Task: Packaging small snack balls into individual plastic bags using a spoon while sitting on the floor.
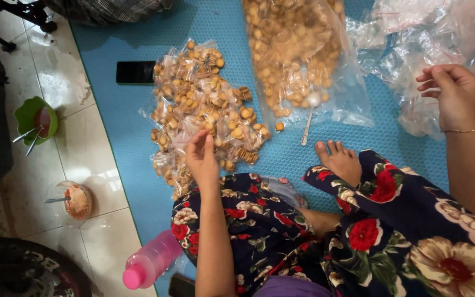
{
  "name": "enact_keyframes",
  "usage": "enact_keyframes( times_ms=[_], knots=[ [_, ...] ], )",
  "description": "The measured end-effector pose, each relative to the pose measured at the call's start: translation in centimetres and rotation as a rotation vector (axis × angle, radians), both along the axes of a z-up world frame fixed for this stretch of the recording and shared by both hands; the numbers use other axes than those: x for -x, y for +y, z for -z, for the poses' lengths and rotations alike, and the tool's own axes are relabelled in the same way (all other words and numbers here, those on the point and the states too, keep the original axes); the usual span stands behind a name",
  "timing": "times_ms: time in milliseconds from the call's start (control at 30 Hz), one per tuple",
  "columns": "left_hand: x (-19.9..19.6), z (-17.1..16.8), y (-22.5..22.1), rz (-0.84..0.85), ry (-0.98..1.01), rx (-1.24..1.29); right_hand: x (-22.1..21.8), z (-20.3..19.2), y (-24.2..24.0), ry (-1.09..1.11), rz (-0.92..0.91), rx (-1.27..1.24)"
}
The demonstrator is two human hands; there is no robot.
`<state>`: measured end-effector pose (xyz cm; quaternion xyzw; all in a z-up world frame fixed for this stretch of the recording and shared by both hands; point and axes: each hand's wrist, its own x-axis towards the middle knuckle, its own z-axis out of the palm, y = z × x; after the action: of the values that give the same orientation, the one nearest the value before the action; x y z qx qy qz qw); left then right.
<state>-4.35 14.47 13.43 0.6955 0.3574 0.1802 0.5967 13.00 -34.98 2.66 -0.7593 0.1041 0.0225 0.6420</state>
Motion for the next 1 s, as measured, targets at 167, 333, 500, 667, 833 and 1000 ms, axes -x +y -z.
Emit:
enact_keyframes(
  times_ms=[167,333,500,667,833,1000],
  knots=[
    [0.6,5.3,0.1,-0.023,-0.062,-0.077,-0.2,1.0,0.5,-0.004,-0.064,0.058],
    [0.7,6.6,-0.2,0.037,-0.159,-0.308,-4.5,3.5,2.7,-0.028,-0.122,0.181],
    [0.1,8.7,0.2,0.014,-0.173,-0.397,-11.9,5.9,7.0,-0.716,-0.373,0.85],
    [0.3,8.3,0.2,-0.015,-0.156,-0.283,-14.8,7.3,10.7,-0.475,-0.612,1.184],
    [0.8,8.3,0.8,-0.054,-0.135,-0.285,-11.8,8.8,9.1,-0.451,-0.59,1.105],
    [-0.5,8.0,0.7,-0.071,-0.124,-0.164,-7.4,10.3,4.5,-0.743,-0.389,1.318]
  ],
)
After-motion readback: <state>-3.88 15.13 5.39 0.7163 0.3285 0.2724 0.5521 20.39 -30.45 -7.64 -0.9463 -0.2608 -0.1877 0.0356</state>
